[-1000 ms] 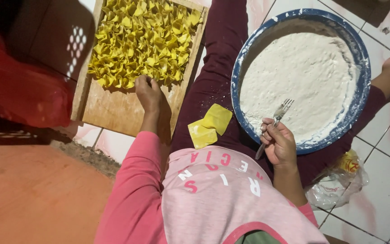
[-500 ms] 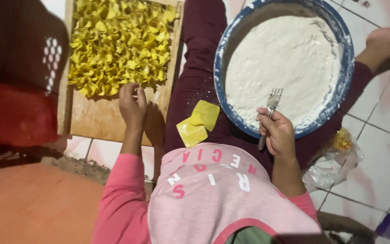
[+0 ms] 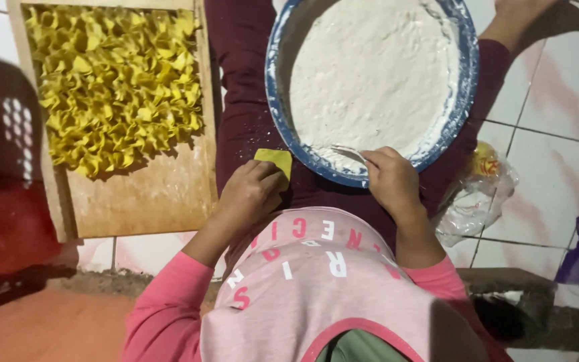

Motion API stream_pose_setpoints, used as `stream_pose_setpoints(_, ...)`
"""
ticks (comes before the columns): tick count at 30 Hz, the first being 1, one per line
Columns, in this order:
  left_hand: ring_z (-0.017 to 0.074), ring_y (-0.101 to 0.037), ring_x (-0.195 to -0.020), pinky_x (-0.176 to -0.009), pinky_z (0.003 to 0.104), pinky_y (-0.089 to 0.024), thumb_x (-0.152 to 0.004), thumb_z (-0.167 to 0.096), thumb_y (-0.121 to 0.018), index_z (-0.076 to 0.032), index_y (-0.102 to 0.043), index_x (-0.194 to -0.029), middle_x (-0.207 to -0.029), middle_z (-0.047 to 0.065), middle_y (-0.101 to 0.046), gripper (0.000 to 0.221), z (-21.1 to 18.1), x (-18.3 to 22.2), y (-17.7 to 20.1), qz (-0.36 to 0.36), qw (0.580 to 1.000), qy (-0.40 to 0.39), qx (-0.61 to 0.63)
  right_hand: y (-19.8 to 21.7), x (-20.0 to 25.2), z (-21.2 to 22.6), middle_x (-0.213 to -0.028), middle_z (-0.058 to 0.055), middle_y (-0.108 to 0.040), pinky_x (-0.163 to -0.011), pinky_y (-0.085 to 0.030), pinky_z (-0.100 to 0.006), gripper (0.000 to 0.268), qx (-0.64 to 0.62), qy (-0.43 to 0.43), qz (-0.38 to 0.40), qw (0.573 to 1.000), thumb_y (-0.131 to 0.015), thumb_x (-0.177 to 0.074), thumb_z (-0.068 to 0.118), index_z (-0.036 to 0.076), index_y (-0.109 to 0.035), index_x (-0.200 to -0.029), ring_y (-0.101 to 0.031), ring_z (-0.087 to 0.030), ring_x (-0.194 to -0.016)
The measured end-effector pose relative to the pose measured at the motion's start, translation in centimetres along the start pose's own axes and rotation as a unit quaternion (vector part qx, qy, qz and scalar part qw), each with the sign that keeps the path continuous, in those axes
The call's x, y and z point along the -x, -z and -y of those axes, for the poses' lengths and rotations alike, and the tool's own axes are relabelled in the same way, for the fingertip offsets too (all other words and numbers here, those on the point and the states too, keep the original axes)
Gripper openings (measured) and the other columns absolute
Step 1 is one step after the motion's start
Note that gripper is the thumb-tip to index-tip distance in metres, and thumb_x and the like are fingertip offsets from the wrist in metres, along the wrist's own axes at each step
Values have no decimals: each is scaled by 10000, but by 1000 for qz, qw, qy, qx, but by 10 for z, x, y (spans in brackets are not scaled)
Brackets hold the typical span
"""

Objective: A person is manually filling and folding small yellow dough squares with a white paste to make dumplings.

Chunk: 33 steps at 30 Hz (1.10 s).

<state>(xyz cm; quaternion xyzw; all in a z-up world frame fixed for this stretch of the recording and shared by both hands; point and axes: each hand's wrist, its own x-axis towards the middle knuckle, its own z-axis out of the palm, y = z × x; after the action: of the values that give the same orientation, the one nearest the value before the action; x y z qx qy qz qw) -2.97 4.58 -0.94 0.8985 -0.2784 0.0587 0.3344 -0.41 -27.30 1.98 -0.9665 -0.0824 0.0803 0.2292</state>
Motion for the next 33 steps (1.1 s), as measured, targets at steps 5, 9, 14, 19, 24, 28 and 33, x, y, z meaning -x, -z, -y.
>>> stream_pose_setpoints(5,275,-632,-813,-709,363,-522,-753,-162,-699,-124,-701,-922,-890,68,-638,173,0,-8,4,-1,999,-36,-10,-2,-2,6,-896,-51,-712,-699,-585,-330,190,72,-1,3,997,-678,-973,102,153,-814,-1095,-730,-244,-816)
stream_pose_setpoints(9,278,-695,-954,-840,343,-554,-851,-111,-698,-113,-702,-1052,-1012,81,-682,201,4,1,4,-14,996,53,64,-10,-5,10,-876,-71,-701,-677,-589,-361,191,91,16,17,996,-657,-966,98,145,-806,-1075,-730,-273,-814)
stream_pose_setpoints(14,267,-721,-1015,-883,376,-550,-982,-106,-634,-48,-695,-1017,-1080,150,-752,91,-9,-6,12,-80,903,205,369,-11,-9,15,-866,-94,-707,-671,-588,-372,192,61,16,60,996,-633,-978,115,129,-806,-1059,-729,-291,-799)
stream_pose_setpoints(19,178,-671,-973,-844,339,-538,-1036,-130,-541,-40,-597,-1058,-1121,167,-739,107,4,10,-10,-125,765,288,562,3,-3,7,-877,-81,-709,-685,-595,-377,178,49,24,75,996,-648,-965,136,135,-801,-1057,-736,-298,-829)
stream_pose_setpoints(24,157,-738,-764,-659,239,-589,-1030,-254,-586,-49,-532,-1168,-892,132,-722,253,8,19,-25,-203,604,336,694,13,5,1,-888,-68,-696,-695,-597,-374,178,111,-16,55,992,-639,-995,186,167,-794,-1081,-732,-283,-837)
stream_pose_setpoints(28,166,-733,-711,-615,261,-593,-999,-155,-638,-59,-534,-1164,-899,132,-721,217,4,10,-25,-211,607,330,691,4,6,-2,-867,-62,-690,-676,-592,-365,180,136,-28,66,988,-643,-983,181,178,-802,-1068,-730,-275,-810)
stream_pose_setpoints(33,80,-509,-484,-487,211,-439,-1000,-80,-630,-59,-577,-1136,-611,30,-566,148,-4,0,-21,-217,609,323,691,-12,-3,-3,-797,-134,-678,-645,-590,-414,189,79,-41,124,988,-621,-965,105,90,-803,-1017,-725,-330,-770)
